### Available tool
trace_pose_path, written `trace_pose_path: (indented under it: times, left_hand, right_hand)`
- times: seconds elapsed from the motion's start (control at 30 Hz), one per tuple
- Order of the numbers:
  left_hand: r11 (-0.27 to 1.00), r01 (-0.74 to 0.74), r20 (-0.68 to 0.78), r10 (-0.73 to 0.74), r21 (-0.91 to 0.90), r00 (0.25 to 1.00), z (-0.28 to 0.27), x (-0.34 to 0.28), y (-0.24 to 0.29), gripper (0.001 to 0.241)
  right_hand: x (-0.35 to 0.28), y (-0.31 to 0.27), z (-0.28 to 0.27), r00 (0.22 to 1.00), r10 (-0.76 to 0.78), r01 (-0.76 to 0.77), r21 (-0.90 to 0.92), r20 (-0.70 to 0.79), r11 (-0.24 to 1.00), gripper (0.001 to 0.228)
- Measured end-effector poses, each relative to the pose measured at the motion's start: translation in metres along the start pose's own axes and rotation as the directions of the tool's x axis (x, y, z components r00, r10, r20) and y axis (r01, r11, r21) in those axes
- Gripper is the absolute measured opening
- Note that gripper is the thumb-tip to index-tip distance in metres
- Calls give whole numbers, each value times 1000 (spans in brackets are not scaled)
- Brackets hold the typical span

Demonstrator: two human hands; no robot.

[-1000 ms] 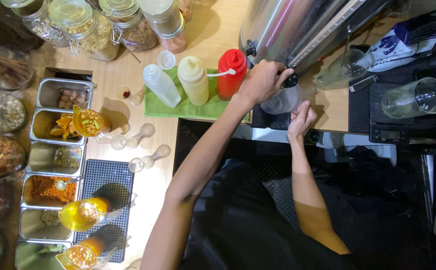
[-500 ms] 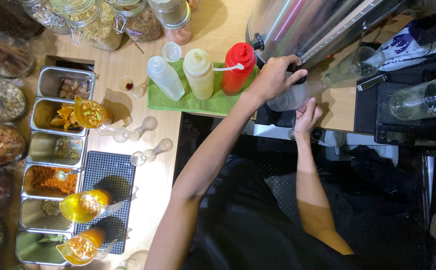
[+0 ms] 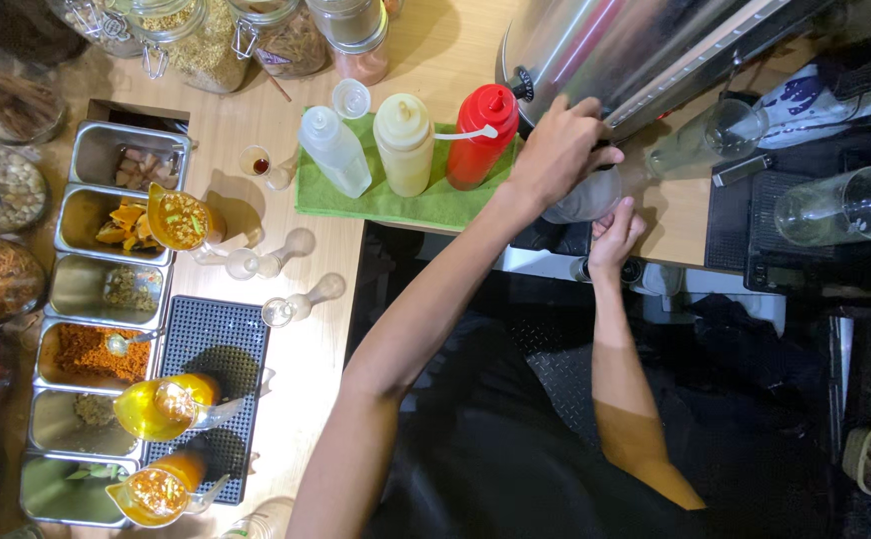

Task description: The person prepares multiple drinks by adding various ingredients including garnishes and liquids from several containers into small pitchers and glasses at a bar counter.

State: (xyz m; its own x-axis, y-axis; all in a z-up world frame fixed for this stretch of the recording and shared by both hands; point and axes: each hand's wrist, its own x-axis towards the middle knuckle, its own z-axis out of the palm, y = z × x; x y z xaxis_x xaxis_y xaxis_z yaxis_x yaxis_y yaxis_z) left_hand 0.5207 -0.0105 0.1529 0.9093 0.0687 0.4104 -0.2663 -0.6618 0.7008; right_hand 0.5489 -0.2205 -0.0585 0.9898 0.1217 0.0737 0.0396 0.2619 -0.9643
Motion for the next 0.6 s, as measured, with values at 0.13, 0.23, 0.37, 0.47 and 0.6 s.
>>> trace_pose_path:
  times: [0.13,0.23,0.37,0.47,0.6]
  left_hand:
    - [829,-136,-24,177,542,984,10,9,26,19]
    - [718,-62,12,74,694,997,24,14,43,10]
    - [761,-149,120,94,631,988,38,20,30,11]
    - [773,-284,101,277,567,956,58,29,6,10]
    - [747,-509,274,429,427,861,98,53,-31,10]
  right_hand:
    - [5,13,-7,996,21,-23,-25,-82,999,49]
    - [6,22,-15,998,15,-16,-9,-59,1000,49]
    - [10,25,-23,1000,22,-22,-12,-21,1000,51]
    - [10,21,-24,996,17,-21,-45,-83,999,48]
    - [13,11,-21,994,58,-62,-49,-95,997,46]
